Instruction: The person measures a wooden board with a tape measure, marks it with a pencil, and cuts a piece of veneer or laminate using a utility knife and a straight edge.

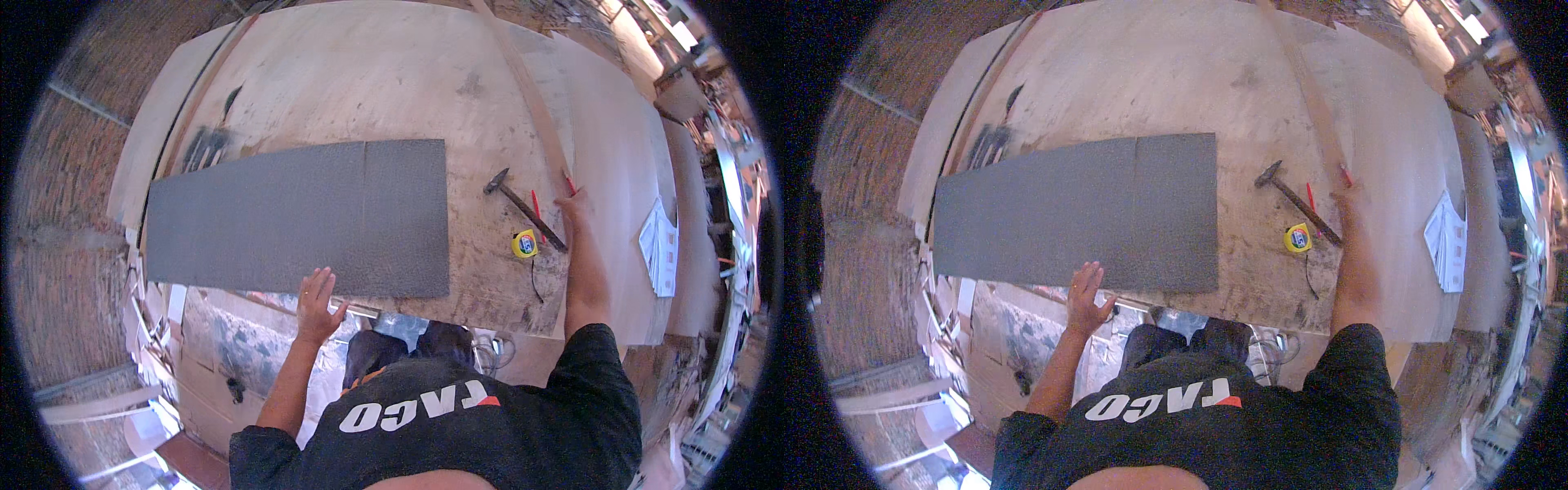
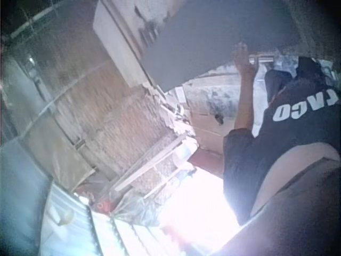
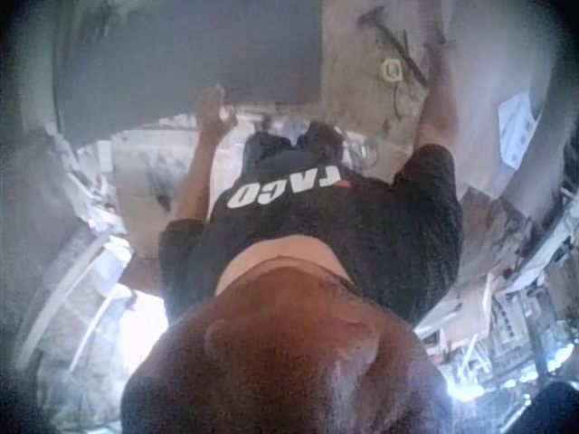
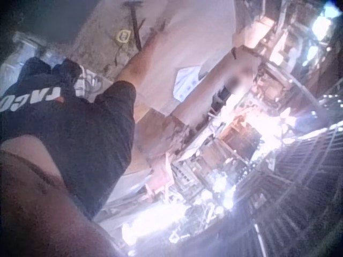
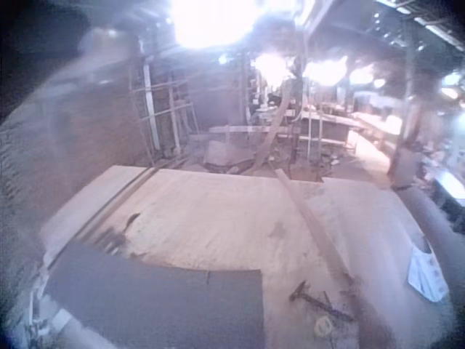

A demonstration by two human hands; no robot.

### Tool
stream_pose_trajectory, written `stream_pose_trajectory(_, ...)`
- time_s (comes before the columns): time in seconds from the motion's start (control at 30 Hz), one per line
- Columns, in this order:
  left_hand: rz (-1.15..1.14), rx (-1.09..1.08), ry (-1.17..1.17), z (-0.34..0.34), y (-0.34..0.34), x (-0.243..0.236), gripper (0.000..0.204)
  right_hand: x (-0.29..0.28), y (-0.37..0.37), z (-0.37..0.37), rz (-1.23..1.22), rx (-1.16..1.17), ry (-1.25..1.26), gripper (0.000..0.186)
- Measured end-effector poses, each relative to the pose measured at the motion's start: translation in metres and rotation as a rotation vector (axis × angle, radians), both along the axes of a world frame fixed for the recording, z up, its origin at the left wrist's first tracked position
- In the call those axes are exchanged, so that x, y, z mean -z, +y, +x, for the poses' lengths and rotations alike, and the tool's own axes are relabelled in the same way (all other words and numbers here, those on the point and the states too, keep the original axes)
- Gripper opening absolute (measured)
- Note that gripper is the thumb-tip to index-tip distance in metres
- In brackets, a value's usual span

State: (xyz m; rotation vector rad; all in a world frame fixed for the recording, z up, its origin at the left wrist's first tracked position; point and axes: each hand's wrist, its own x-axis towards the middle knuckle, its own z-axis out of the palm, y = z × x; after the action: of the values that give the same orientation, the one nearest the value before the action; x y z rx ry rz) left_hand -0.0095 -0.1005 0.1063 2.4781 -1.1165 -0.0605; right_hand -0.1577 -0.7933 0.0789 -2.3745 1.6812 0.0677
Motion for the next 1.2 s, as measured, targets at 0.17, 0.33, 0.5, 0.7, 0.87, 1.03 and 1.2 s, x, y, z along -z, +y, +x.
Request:
stream_pose_trajectory(0.17,0.175,0.343,0.032,0.068,0.011,0.006,0.081,-0.136,0.08,0.013,-0.187,-0.1,0.041,0.08)
stream_pose_trajectory(0.33,0.198,0.636,0.064,0.106,0.008,0.02,0.077,-0.103,0.205,-0.027,0.136,-0.076,-0.705,0.071)
stream_pose_trajectory(0.5,0.216,0.739,0.111,0.115,0.01,0.035,0.063,-0.076,0.389,-0.018,0.186,0.024,-0.719,0.057)
stream_pose_trajectory(0.7,0.096,0.74,0.037,0.107,-0.002,0.04,0.056,-0.028,0.539,0.012,0.215,0.048,-0.751,0.053)
stream_pose_trajectory(0.87,-0.119,0.437,0.157,0.114,-0.021,0.016,0.045,-0.025,0.577,0.051,0.157,-0.062,-0.656,0.048)
stream_pose_trajectory(1.03,-0.324,0.023,0.083,0.153,-0.077,0.042,0.075,-0.008,0.599,0.046,0.156,-0.119,-0.539,0.054)
stream_pose_trajectory(1.2,-0.035,-0.118,-0.031,0.156,-0.119,0.076,0.098,0.006,0.622,0.033,0.098,-0.148,-0.568,0.049)
